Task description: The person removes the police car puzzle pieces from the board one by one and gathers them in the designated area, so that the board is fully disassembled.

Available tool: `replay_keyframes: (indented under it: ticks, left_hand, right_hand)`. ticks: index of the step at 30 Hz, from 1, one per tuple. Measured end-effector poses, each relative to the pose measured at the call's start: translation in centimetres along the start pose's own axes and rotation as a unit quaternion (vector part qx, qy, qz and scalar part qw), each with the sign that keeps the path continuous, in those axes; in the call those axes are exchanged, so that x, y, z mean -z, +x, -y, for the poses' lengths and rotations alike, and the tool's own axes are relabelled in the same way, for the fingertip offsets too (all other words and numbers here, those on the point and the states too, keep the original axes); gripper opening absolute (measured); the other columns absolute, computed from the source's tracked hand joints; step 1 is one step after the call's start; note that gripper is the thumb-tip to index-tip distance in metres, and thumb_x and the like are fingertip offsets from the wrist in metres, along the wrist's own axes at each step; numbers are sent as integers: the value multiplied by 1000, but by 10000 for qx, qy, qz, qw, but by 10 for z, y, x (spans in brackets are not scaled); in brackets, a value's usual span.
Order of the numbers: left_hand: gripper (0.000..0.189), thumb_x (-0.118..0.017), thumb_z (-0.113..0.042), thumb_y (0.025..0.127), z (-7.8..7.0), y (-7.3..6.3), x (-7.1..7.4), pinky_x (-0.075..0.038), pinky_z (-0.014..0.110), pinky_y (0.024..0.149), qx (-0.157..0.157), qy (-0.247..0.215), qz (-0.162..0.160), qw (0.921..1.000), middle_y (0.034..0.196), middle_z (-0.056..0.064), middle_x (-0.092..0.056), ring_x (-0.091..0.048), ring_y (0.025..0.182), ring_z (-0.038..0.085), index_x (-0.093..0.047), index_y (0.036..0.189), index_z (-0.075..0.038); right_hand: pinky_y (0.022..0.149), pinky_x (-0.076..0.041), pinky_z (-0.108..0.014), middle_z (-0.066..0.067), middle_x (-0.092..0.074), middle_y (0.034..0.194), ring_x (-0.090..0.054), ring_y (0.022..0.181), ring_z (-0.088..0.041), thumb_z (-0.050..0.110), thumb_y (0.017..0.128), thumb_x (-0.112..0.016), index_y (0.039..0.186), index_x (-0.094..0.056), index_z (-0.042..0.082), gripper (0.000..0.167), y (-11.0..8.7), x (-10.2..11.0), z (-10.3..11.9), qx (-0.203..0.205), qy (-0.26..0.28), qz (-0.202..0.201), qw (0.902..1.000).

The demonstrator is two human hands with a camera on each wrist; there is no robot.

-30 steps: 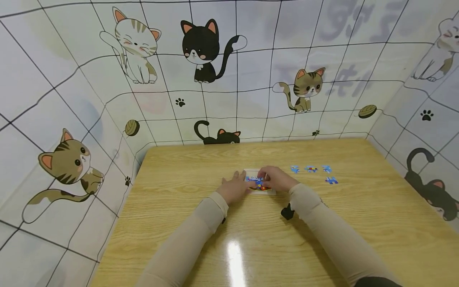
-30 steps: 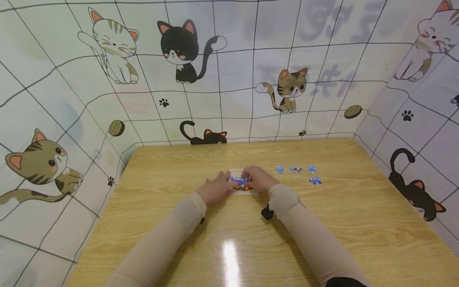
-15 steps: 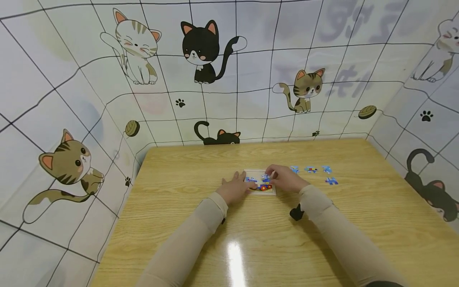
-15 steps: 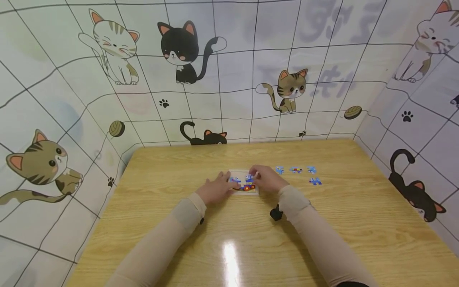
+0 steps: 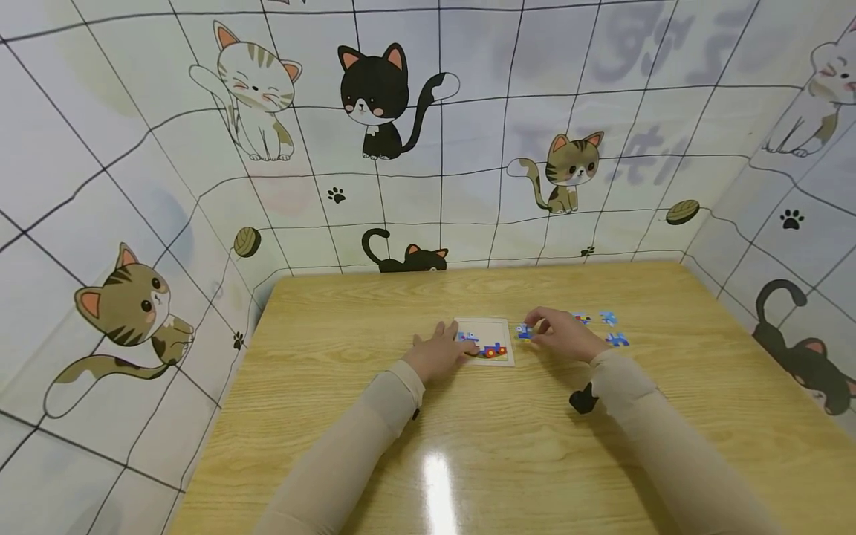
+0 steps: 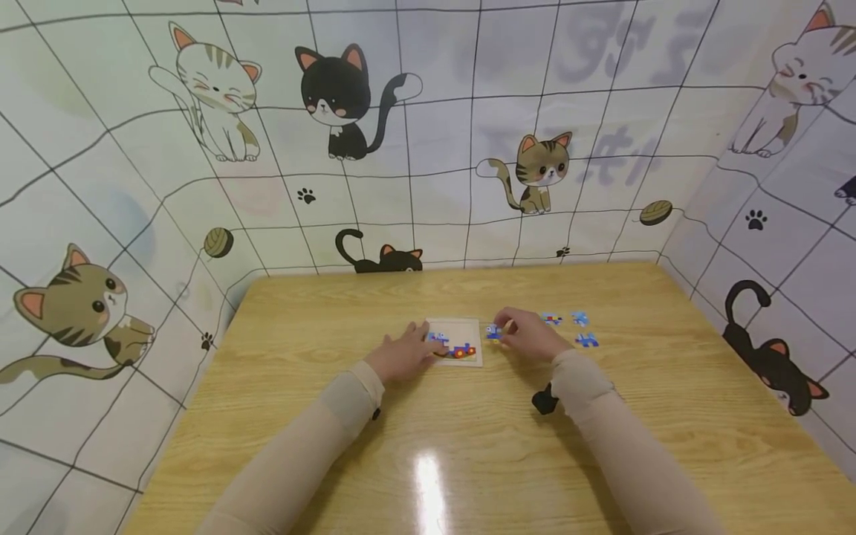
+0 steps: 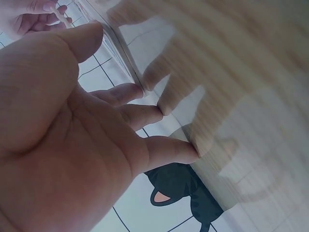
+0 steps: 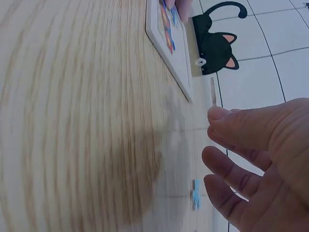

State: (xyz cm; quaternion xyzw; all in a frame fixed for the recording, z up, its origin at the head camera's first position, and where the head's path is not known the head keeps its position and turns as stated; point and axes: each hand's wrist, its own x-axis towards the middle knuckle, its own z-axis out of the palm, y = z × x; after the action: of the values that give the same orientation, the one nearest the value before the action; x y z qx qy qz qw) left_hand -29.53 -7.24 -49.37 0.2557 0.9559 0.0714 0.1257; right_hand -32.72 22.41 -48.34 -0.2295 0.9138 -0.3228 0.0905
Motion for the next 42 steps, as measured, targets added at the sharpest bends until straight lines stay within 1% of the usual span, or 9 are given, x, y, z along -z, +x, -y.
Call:
replay_keyframes:
  ticks: [5, 9, 12, 16, 22, 29, 34, 38, 42]
  left_hand:
    - [38, -45, -35, 110, 0, 0, -3, -29, 78, 104, 14, -51, -12, 10000, 168, 13, -20, -19, 153, 41, -52, 146, -46]
    - [39, -45, -35, 109, 0, -1, -3, -29, 77, 105, 49, -112, -18, 9999, 168, 13, -19, -18, 153, 40, -51, 146, -46]
    - [40, -44, -35, 110, 0, -1, -3, -28, 77, 105, 52, -126, -11, 9999, 168, 13, -19, -17, 153, 40, -51, 147, -46]
    - [40, -44, -36, 110, 0, -1, -3, -28, 78, 105, 53, -126, -7, 9999, 168, 13, -18, -17, 153, 40, -51, 147, -45]
    - [39, -44, -34, 110, -1, -3, -1, -29, 78, 104, 33, -69, 22, 10000, 168, 14, -18, -18, 153, 41, -51, 147, -45]
    - [39, -46, -34, 109, -1, -3, 0, -29, 78, 103, 13, -76, -1, 10000, 167, 14, -20, -19, 152, 42, -51, 147, -44]
    - [39, -45, -33, 110, -1, -5, 2, -30, 78, 103, -31, -54, 21, 10000, 167, 15, -20, -19, 152, 42, -52, 147, -43]
    - [39, -45, -33, 110, -1, -4, 2, -29, 78, 103, -30, -74, 14, 10000, 167, 15, -20, -19, 152, 42, -52, 147, -43]
    - [39, -45, -34, 110, -1, -4, 2, -29, 78, 104, -7, -89, 3, 10000, 168, 14, -20, -18, 152, 42, -52, 146, -44]
  right_hand:
    - [75, -53, -37, -15, -64, 116, -62, 100, -30, 1, 97, -66, 121, -61, 3, 25, -9, 7, -13, 118, -114, -146, 9998]
    - [76, -54, -38, -16, -64, 117, -63, 99, -31, -2, 96, -67, 119, -61, 2, 24, -16, 12, -25, 131, -113, -228, 9996]
    - [79, -55, -40, -15, -64, 117, -63, 101, -31, -3, 96, -67, 119, -61, 2, 24, -21, 15, -34, 30, -72, -245, 9997]
    - [81, -55, -42, -15, -65, 116, -65, 102, -32, -3, 95, -67, 118, -61, 2, 24, -25, 19, -45, 1, -104, -296, 9995]
    - [80, -54, -44, -15, -65, 115, -65, 99, -30, -3, 95, -67, 119, -62, 1, 25, -32, 27, -53, -50, -259, -329, 9991]
    - [79, -53, -42, -18, -65, 116, -65, 99, -31, -3, 94, -69, 118, -62, 0, 25, -39, 33, -63, -255, -139, -333, 9990]
    - [75, -53, -37, -19, -65, 115, -65, 91, -26, -5, 93, -69, 118, -61, -2, 26, -42, 36, -68, -354, -376, -326, 9981]
    - [71, -52, -35, -18, -66, 110, -63, 86, -22, -6, 91, -69, 118, -61, -4, 28, -45, 39, -70, -264, -652, -346, 9969]
    - [69, -51, -35, -18, -66, 106, -62, 82, -22, -8, 90, -70, 116, -60, -4, 28, -46, 42, -73, -141, -827, -339, 9959]
